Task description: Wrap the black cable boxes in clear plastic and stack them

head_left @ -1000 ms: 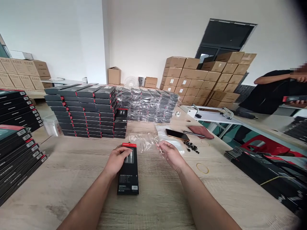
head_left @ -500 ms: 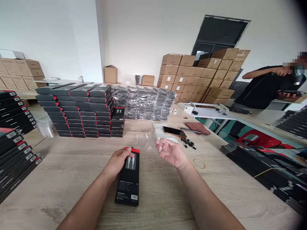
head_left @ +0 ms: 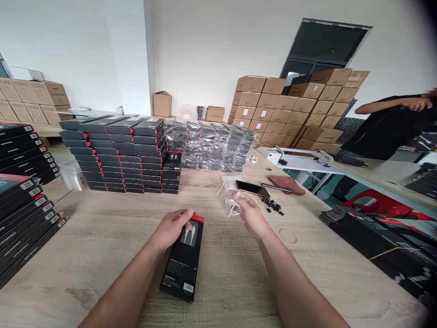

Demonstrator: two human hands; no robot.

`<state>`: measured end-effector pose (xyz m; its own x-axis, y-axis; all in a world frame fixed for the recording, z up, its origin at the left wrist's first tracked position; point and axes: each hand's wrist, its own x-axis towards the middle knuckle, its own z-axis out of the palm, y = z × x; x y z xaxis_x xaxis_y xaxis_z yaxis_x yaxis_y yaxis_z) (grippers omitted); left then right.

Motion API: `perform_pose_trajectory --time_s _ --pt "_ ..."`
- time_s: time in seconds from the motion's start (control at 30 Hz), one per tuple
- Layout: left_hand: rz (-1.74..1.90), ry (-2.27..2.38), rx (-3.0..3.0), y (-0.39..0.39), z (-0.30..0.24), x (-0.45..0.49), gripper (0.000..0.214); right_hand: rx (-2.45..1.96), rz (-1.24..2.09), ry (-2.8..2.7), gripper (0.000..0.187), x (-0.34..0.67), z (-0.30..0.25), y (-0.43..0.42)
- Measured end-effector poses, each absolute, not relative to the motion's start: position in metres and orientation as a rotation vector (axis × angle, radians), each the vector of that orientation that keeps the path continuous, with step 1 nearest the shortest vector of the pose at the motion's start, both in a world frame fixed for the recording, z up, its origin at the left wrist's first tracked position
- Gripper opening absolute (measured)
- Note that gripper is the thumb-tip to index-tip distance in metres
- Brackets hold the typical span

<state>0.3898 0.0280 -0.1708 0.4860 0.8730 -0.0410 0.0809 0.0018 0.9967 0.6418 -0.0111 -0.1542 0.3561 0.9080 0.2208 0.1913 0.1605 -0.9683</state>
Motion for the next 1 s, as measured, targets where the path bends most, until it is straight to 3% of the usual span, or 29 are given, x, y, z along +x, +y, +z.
perform_pose_trajectory --time_s 0.1,0.23,0.4,0.57,0.7,0.8,0.83,0.97,1.0 --pt "0.747 0.843 1.49 0.021 -0.166 0.391 0.053 -1.507 0.379 -1.584 0.02 0.602 -0.154 -0.019" --pt "0.697 0.73 1.512 0.018 -0.165 0.394 0.038 -1.618 0.116 -1.911 0.012 0.559 -0.157 -0.027" --pt "0.657 0.706 1.316 0.025 -0.175 0.395 0.017 -1.582 0.256 -1.878 0.024 0.56 -0.164 -0.024" --pt "0.68 0.739 1.188 0.028 -0.18 0.395 0.026 -1.55 0.369 -1.701 0.023 0.578 -0.16 -0.026" --pt "0.725 0.753 1.163 0.029 -0.181 0.396 0.028 -1.478 0.485 -1.867 0.018 0.58 -0.148 -0.035" --pt "0.725 0.758 1.141 0.03 -0.181 0.394 0.028 -1.433 0.43 -2.053 0.051 0.584 -0.146 -0.038" --pt "0.72 0.755 1.143 0.03 -0.181 0.394 0.028 -1.441 0.368 -2.071 0.055 0.586 -0.148 -0.037" --pt "0.68 0.719 1.178 0.028 -0.175 0.393 0.032 -1.404 0.253 -1.852 0.014 0.593 -0.157 -0.028" --pt "0.676 0.726 1.176 0.027 -0.173 0.393 0.035 -1.361 0.306 -1.745 0.012 0.594 -0.155 -0.028"
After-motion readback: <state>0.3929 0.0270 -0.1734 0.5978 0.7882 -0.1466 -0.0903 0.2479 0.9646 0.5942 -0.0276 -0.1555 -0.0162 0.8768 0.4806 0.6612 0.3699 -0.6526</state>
